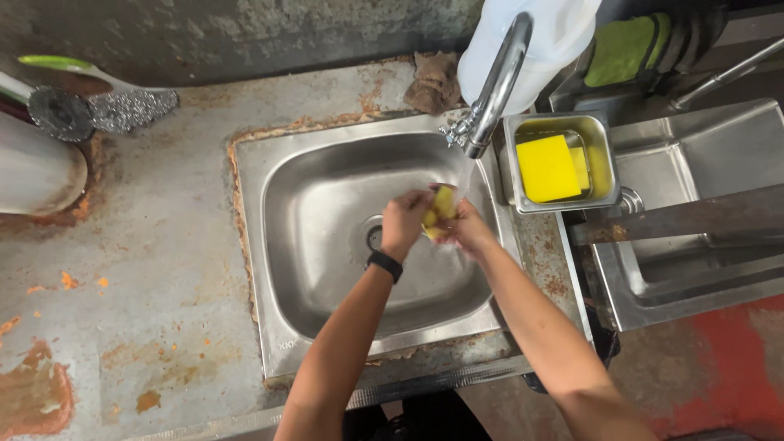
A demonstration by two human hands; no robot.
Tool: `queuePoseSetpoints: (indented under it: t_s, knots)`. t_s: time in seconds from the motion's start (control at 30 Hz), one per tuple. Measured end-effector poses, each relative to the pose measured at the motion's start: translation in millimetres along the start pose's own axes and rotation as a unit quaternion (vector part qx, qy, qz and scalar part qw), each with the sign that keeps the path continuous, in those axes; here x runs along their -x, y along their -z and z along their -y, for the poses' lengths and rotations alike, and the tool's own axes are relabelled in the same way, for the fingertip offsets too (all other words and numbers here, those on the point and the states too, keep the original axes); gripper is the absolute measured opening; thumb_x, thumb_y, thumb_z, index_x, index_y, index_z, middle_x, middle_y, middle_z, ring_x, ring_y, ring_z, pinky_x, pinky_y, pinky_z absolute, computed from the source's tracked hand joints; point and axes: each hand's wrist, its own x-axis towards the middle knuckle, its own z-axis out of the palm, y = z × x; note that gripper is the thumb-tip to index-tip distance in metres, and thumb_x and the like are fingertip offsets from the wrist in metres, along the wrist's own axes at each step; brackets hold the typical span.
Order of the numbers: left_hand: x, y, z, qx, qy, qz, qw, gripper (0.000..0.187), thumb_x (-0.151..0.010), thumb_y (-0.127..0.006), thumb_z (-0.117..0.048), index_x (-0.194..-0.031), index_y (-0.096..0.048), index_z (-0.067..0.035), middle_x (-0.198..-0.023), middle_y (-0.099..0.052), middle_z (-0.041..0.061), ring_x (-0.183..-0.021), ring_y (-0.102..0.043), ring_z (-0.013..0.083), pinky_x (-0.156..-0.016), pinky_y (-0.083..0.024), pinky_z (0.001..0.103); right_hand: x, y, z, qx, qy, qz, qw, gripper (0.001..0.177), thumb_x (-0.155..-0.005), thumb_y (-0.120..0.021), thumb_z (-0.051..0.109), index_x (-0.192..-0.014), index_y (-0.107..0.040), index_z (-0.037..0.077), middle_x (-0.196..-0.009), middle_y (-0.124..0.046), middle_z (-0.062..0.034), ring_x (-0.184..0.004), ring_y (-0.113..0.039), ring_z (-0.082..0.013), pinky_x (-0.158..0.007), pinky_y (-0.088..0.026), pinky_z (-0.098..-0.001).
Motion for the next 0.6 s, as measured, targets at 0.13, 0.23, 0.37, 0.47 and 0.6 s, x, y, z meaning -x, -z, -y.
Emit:
queuePoseSetpoints:
  t_s: [0.13, 0.23, 0.37, 0.47, 0.6]
  knots:
    - [23.9, -12.8, 2.9, -0.047, -0.161, 0.005, 0.986, 0.058, -0.092, -0.068, -0.012, -0.148, -0.054, -0.003, -0.119, -0.069, 0.023, -0.100, -0.068, 0.0328, -0.081, -0.055, 0.041, -15.2, -5.2, -31.7, -0.113, 0.083, -0.041, 0.989, 0.043, -0.096, -0.069, 0.021, -0.135, -0.053, 0.010, -0.096, -0.069, -0.0036, -0.076, -0.066, -0.0123, -0.059, -0.054, -0.0266]
    - [27.1, -16.4, 2.4, 0.126, 0.024, 0.011, 0.992, 0.046, -0.096, -0.061, -0.018, -0.141, -0.056, -0.009, -0.116, -0.073, 0.012, -0.101, -0.075, 0.0206, -0.080, -0.065, 0.034, -21.0, -3.9, -33.7, -0.039, 0.086, -0.111, 0.989, 0.034, -0.105, -0.074, 0.024, -0.119, -0.060, -0.004, -0.082, -0.062, -0.0085, -0.058, -0.053, -0.0156, -0.045, -0.038, -0.0287]
    - [27.5, -20.9, -4.9, 0.035, 0.054, 0.025, 0.998, 0.036, -0.098, -0.068, -0.022, -0.130, -0.067, -0.006, -0.096, -0.078, 0.015, -0.085, -0.078, 0.0193, -0.073, -0.062, 0.032, 6.3, -14.5, -11.4, -0.084, 0.106, -0.153, 0.979, 0.016, -0.089, -0.070, 0.015, -0.100, -0.070, 0.004, -0.082, -0.069, -0.0065, -0.058, -0.062, -0.0148, -0.046, -0.047, -0.0288]
    - [24.4, -23.2, -14.9, 0.092, 0.062, 0.029, 0.993, 0.031, -0.093, -0.065, -0.017, -0.122, -0.071, -0.007, -0.088, -0.077, 0.013, -0.078, -0.076, 0.0178, -0.070, -0.063, 0.031, 17.6, -22.8, 2.6, -0.176, 0.124, -0.136, 0.967, 0.016, -0.086, -0.065, 0.007, -0.100, -0.071, 0.004, -0.084, -0.072, -0.0065, -0.062, -0.067, -0.0150, -0.050, -0.053, -0.0288]
    - [20.7, -26.1, -18.0, 0.024, 0.065, -0.023, 0.997, 0.026, -0.086, -0.067, -0.015, -0.108, -0.078, -0.007, -0.082, -0.078, 0.012, -0.073, -0.077, 0.0188, -0.070, -0.060, 0.031, 24.5, -15.0, -12.7, -0.217, 0.118, -0.084, 0.965, 0.020, -0.094, -0.064, 0.010, -0.113, -0.067, 0.005, -0.083, -0.067, -0.0068, -0.063, -0.061, -0.0148, -0.047, -0.047, -0.0272]
